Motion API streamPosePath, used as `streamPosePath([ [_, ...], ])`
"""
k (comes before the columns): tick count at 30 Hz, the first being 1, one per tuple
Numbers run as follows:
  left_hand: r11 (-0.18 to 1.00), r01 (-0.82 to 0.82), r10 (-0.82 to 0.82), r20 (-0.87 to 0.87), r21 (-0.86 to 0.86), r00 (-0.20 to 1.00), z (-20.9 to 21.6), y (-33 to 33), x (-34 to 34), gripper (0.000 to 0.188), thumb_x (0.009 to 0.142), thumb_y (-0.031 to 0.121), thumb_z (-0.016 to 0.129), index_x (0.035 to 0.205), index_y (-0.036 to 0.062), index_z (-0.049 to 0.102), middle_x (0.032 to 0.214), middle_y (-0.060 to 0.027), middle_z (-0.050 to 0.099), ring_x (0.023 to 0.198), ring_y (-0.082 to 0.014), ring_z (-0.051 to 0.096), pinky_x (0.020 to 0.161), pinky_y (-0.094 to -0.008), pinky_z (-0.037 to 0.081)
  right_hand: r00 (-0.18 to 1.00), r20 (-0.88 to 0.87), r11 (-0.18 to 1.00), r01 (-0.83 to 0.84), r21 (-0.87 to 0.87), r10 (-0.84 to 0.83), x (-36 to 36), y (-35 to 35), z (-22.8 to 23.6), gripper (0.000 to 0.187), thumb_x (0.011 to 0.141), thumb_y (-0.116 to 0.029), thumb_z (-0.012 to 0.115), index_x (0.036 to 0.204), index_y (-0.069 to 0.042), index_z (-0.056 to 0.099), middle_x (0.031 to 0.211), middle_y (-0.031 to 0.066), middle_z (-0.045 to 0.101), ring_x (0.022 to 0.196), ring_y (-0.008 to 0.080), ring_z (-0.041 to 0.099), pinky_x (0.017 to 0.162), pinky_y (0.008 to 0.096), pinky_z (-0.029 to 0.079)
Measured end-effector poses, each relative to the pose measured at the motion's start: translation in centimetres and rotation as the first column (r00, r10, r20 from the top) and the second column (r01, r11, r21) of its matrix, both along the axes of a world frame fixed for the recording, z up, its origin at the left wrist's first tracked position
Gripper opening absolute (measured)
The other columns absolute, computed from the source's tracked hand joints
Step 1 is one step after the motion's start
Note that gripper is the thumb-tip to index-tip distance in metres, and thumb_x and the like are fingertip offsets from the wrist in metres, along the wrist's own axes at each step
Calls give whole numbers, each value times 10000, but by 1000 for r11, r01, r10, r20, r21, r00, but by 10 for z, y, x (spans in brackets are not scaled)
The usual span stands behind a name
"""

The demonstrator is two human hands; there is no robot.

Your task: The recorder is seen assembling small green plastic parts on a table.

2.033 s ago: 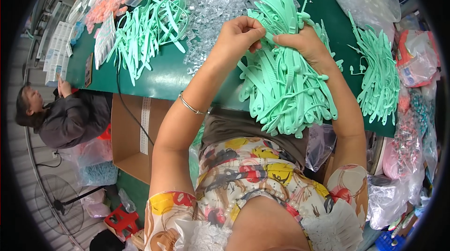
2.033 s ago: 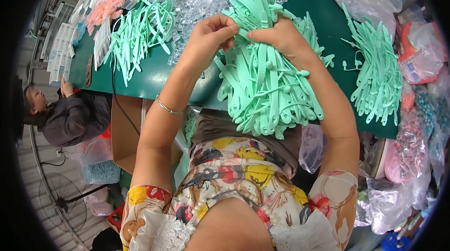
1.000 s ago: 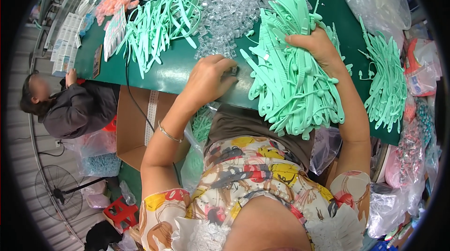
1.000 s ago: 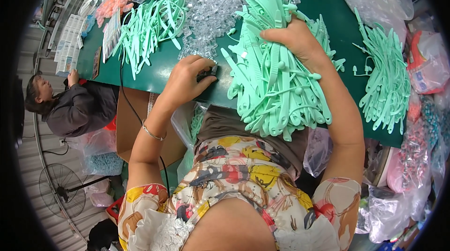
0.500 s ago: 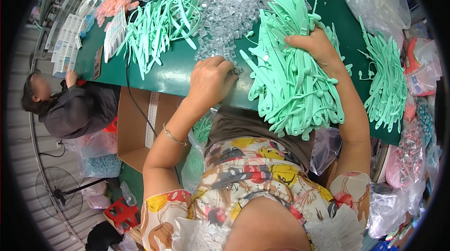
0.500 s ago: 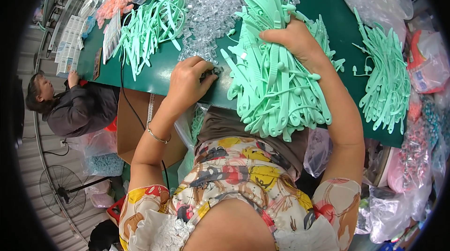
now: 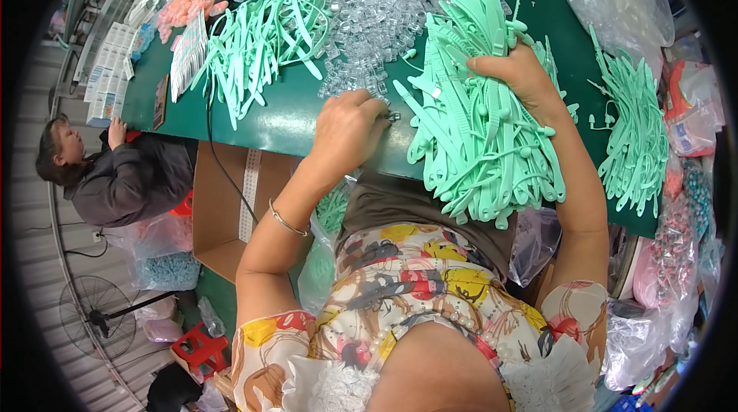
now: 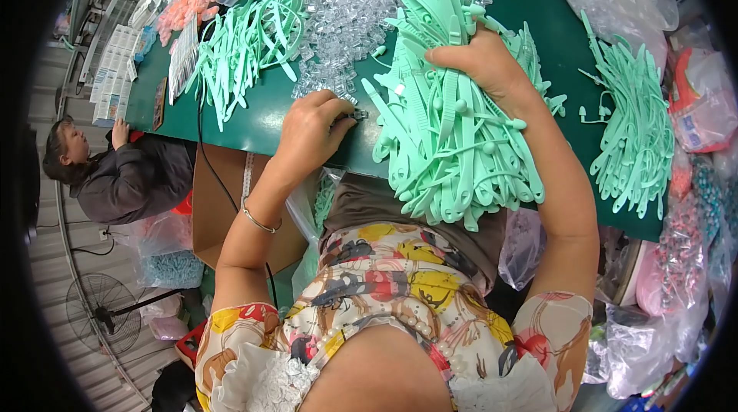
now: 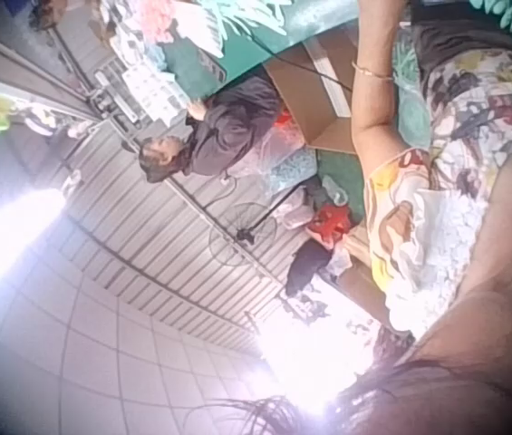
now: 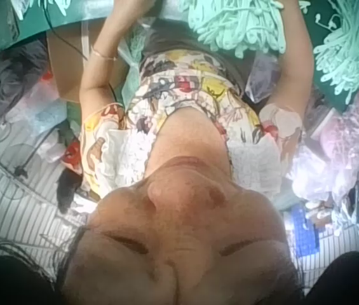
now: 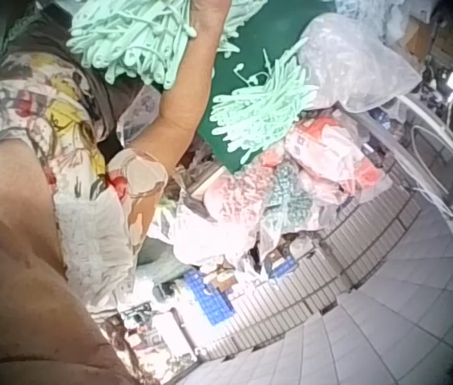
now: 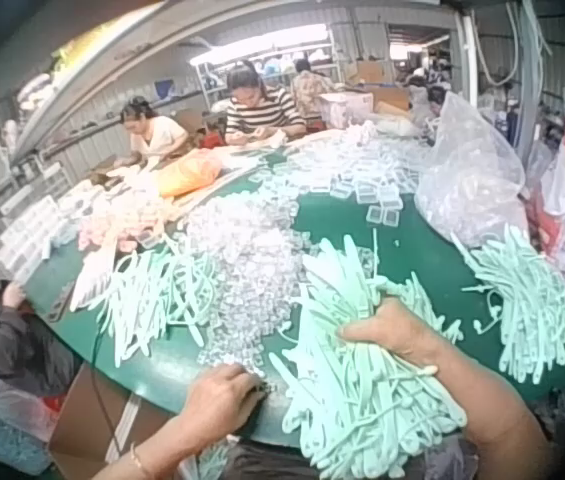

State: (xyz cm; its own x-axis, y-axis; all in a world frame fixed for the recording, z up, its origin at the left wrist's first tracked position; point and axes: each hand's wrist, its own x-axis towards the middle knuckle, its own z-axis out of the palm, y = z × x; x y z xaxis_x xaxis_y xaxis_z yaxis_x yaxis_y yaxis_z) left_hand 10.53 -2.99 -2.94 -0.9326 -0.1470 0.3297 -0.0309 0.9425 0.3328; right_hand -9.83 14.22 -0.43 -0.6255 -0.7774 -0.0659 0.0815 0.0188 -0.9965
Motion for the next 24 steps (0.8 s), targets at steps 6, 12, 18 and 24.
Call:
streamPosePath([
  [6, 949, -116, 85, 116, 294, 990, 13, -12, 0, 138, 753, 84, 684, 869, 19, 651, 719, -61, 581, 615, -157, 545, 556, -277, 432, 1000, 6, 999, 4, 36, -4, 3, 1, 6, 411, 693, -112, 681, 1070, 6, 569, 949, 69, 609, 822, 147, 577, 748, 280, 458],
  [12, 295, -186, 15, 190, 937, 982, 31, -2, -41, 155, 844, 127, 616, 938, 4, 605, 683, 41, 482, 580, -56, 426, 503, -200, 327, 1000, 11, 1000, 3, 0, -3, 3, 1, 4, 415, 685, -110, 685, 1065, 8, 567, 941, 65, 609, 814, 142, 579, 738, 276, 459],
  [18, 33, -120, -77, 123, 992, 989, 28, 9, -85, 161, 853, 156, 614, 939, 25, 578, 704, 48, 468, 551, -49, 377, 475, -193, 267, 1000, 21, 1000, 4, 9, -5, 5, 1, 8, 404, 678, -104, 688, 1051, 3, 576, 917, 60, 615, 796, 131, 583, 720, 267, 464],
  [24, 11, -109, -75, 110, 994, 991, 25, 11, -88, 172, 853, 158, 606, 929, 5, 590, 684, 41, 487, 531, -52, 407, 455, -206, 274, 1000, 10, 1000, -17, 9, 17, 0, 1, 5, 405, 681, -95, 684, 1058, 5, 575, 935, 58, 613, 810, 128, 582, 734, 268, 463],
])
